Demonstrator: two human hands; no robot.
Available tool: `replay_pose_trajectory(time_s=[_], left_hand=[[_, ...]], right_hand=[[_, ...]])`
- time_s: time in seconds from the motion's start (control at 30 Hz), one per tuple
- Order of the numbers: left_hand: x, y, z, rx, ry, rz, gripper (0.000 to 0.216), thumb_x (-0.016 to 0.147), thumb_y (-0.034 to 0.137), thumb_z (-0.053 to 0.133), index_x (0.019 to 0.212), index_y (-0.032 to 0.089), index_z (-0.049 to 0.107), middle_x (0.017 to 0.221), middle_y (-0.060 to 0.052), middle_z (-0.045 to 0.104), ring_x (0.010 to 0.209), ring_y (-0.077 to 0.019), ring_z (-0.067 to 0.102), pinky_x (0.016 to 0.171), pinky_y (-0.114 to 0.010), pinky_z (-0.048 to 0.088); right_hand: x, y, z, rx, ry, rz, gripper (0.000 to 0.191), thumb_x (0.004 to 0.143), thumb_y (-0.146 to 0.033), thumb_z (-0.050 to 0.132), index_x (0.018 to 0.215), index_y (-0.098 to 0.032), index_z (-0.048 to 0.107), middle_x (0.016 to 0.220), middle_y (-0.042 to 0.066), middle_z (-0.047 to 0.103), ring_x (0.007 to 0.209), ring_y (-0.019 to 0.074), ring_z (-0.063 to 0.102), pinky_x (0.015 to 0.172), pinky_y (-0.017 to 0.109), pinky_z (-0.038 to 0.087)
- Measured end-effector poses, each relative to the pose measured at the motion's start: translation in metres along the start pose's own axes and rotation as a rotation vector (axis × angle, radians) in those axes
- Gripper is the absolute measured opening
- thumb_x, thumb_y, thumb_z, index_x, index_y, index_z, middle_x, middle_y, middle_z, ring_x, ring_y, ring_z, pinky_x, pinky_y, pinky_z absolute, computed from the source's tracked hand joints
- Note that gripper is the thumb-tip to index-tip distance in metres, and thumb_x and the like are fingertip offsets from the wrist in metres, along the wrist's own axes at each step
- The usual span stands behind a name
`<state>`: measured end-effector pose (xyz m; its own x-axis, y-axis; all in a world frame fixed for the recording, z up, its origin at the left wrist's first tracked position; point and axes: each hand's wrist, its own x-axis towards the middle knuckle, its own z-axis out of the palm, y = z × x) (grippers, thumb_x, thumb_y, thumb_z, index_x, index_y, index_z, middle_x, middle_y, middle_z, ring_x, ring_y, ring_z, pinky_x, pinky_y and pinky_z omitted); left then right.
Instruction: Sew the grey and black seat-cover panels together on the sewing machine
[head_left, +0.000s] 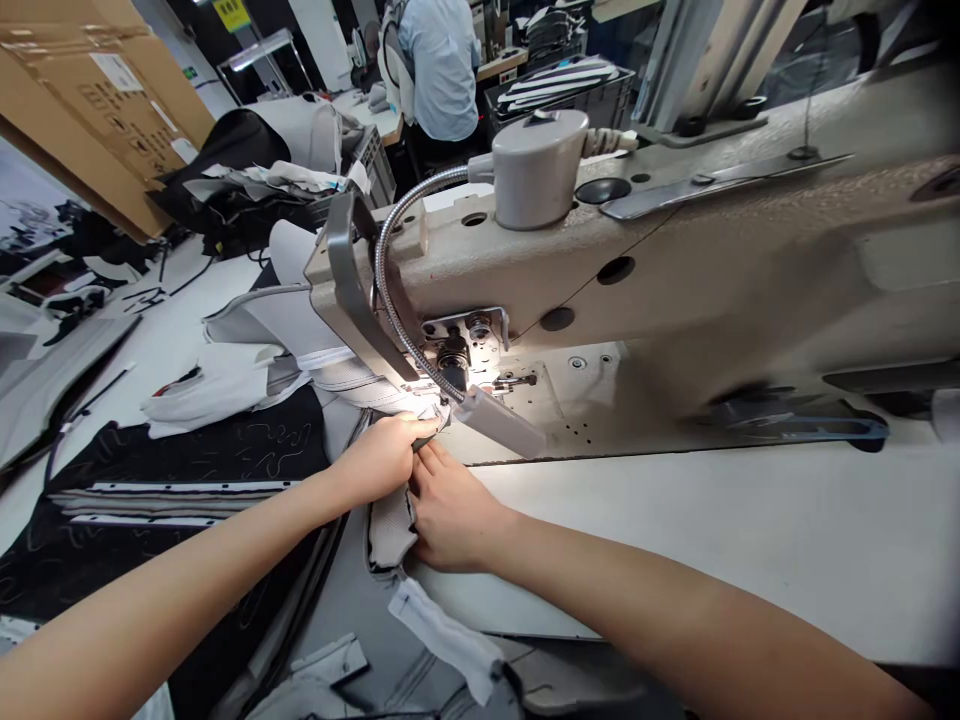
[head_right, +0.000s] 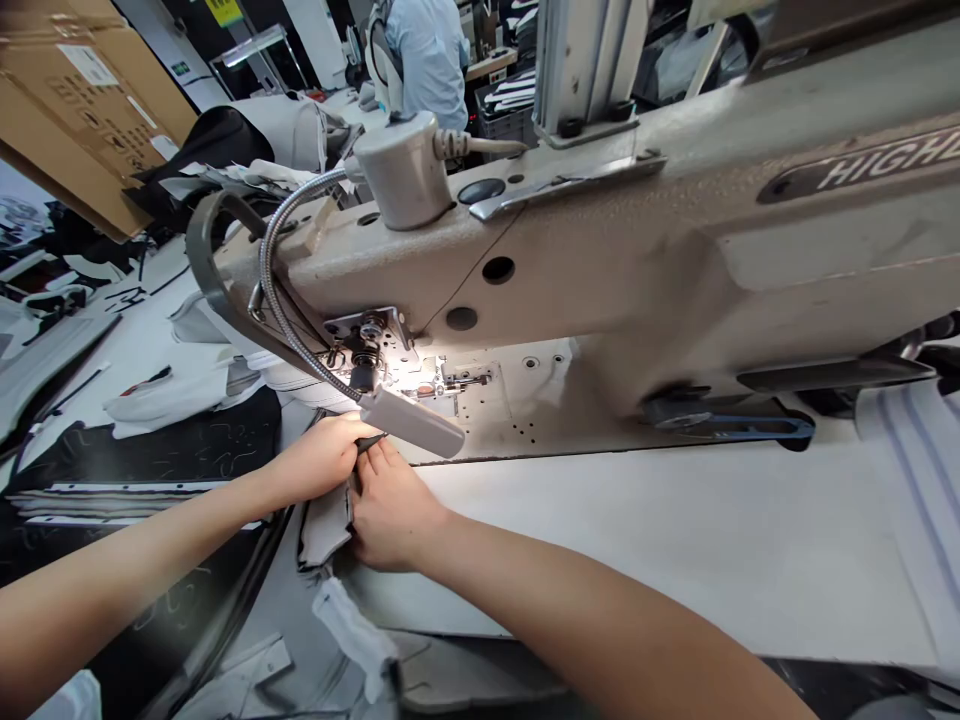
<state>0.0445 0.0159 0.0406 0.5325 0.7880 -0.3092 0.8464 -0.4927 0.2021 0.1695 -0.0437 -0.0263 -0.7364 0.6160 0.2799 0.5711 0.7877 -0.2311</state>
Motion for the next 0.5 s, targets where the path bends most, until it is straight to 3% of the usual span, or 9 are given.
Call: replay_pose_trajectory(time_s=[0.2,0.37,0.5], left_hand=[[0.005,0.008,0.001,0.100,-0.059,0.019,0.046,0.067,0.002,0.039,0.099,0.018,0.067,0.092,-0.008,0.066,0.084,-0.0217,0.062,0.070,-0.028,0.048],[0.015,0.005,0.003,0.213,-0.064,0.087,0.034,0.075,0.006,0.040,0.097,0.015,0.064,0.090,-0.010,0.064,0.081,-0.0224,0.062,0.070,-0.030,0.048],[0.018,0.010,-0.001,0.257,-0.031,0.041,0.033,0.080,0.006,0.040,0.101,0.014,0.064,0.089,-0.009,0.063,0.079,-0.0217,0.062,0.069,-0.029,0.048]], right_hand=[[0.004,-0.001,0.012,0.001,0.014,0.031,0.044,0.077,-0.037,0.057,0.107,-0.006,0.066,0.112,0.022,0.058,0.110,0.0377,0.045,0.098,0.052,0.031],[0.010,0.003,0.023,0.021,0.042,0.088,0.041,0.076,-0.032,0.059,0.107,-0.005,0.066,0.107,0.019,0.060,0.107,0.0348,0.046,0.102,0.048,0.030],[0.013,0.010,0.026,0.090,0.103,0.112,0.045,0.072,-0.031,0.059,0.110,-0.007,0.064,0.107,0.017,0.060,0.110,0.0319,0.045,0.104,0.044,0.030]])
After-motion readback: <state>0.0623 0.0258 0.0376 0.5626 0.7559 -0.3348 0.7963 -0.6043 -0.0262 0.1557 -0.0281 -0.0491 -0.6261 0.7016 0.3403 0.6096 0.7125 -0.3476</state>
